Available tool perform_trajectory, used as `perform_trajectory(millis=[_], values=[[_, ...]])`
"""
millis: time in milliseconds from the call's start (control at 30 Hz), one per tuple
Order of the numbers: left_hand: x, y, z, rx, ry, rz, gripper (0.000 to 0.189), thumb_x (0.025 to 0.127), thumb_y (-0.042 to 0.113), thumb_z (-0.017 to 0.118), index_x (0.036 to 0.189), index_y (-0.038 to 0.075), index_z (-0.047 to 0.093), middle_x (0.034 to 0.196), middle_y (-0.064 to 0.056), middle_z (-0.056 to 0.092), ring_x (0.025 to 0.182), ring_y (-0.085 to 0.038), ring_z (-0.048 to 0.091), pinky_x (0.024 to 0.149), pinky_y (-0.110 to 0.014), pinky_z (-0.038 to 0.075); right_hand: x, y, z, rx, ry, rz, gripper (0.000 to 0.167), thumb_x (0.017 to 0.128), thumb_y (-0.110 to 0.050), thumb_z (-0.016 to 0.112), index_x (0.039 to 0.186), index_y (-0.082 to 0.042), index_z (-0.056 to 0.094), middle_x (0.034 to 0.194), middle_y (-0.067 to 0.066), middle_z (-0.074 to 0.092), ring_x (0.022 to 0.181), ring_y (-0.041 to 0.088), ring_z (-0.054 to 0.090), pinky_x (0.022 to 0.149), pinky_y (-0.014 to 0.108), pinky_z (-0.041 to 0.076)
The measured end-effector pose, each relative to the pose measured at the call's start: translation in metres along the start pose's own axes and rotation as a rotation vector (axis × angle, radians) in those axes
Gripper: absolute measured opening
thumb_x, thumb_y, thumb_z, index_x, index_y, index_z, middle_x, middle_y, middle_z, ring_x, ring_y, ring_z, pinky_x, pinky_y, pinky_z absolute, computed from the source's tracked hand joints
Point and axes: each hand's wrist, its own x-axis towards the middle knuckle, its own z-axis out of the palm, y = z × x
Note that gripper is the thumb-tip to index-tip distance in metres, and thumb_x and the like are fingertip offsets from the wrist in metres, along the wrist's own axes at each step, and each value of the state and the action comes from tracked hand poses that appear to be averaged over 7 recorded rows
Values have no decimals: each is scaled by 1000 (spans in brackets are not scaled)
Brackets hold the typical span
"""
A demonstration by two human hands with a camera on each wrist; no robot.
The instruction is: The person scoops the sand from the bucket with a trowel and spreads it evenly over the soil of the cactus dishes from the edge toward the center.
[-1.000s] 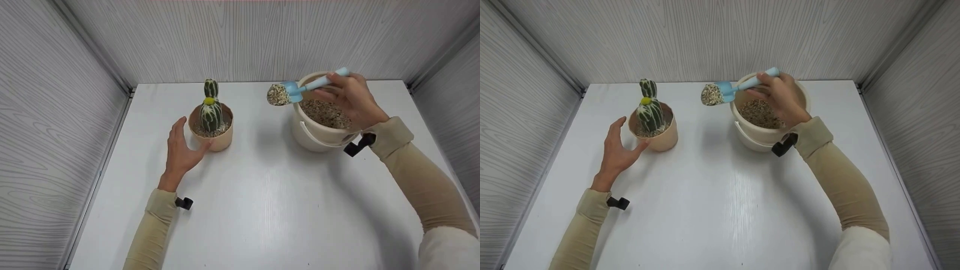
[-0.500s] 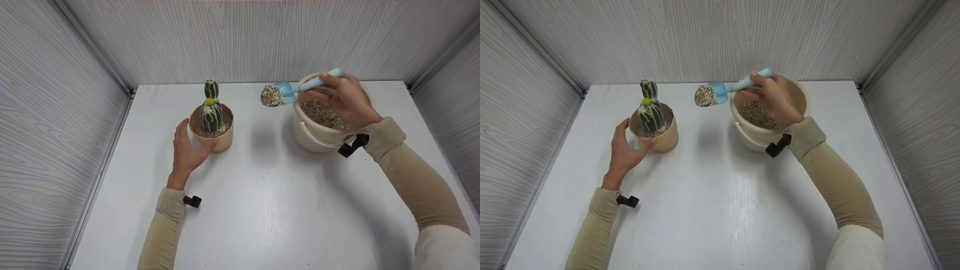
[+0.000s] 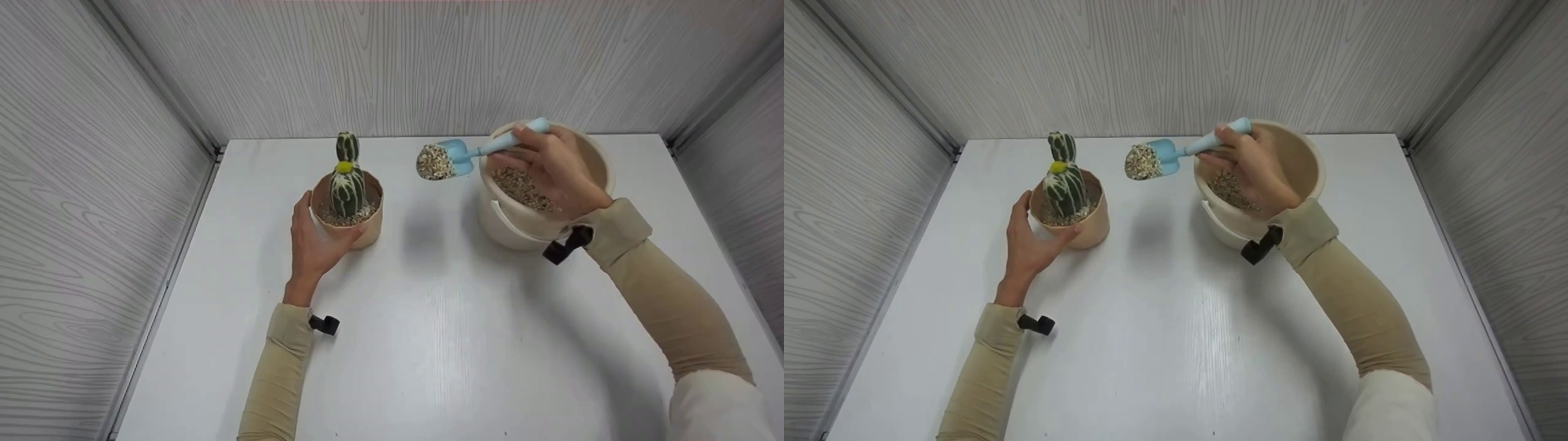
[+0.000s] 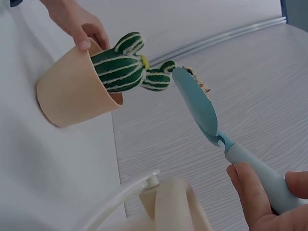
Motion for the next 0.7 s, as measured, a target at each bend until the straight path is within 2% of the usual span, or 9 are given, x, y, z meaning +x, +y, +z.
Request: perform_trajectory(millis=[167, 500, 700], values=[[-2, 7, 7, -5, 15, -18, 130, 71, 60, 95, 166, 2, 28, 164, -19, 40, 153, -35, 41, 125, -56, 35, 0, 3, -2, -29, -16, -10, 40, 103, -11, 71, 130, 14, 57, 117, 25, 74, 108, 35, 77, 101, 44, 59], [-7, 18, 14, -32, 39, -34, 127, 71, 57, 97, 164, 1, 32, 165, -19, 42, 154, -34, 41, 126, -56, 34, -1, 5, -2, 27, -2, -14, 34, 102, -9, 73, 124, 12, 59, 116, 24, 73, 107, 35, 78, 97, 43, 61], [-10, 25, 18, -26, 42, -30, 127, 72, 60, 95, 164, 0, 32, 165, -18, 42, 154, -32, 41, 126, -53, 35, -5, 7, -3, 46, 15, -16, 33, 100, -12, 76, 121, 9, 60, 116, 24, 73, 107, 35, 78, 96, 41, 62]])
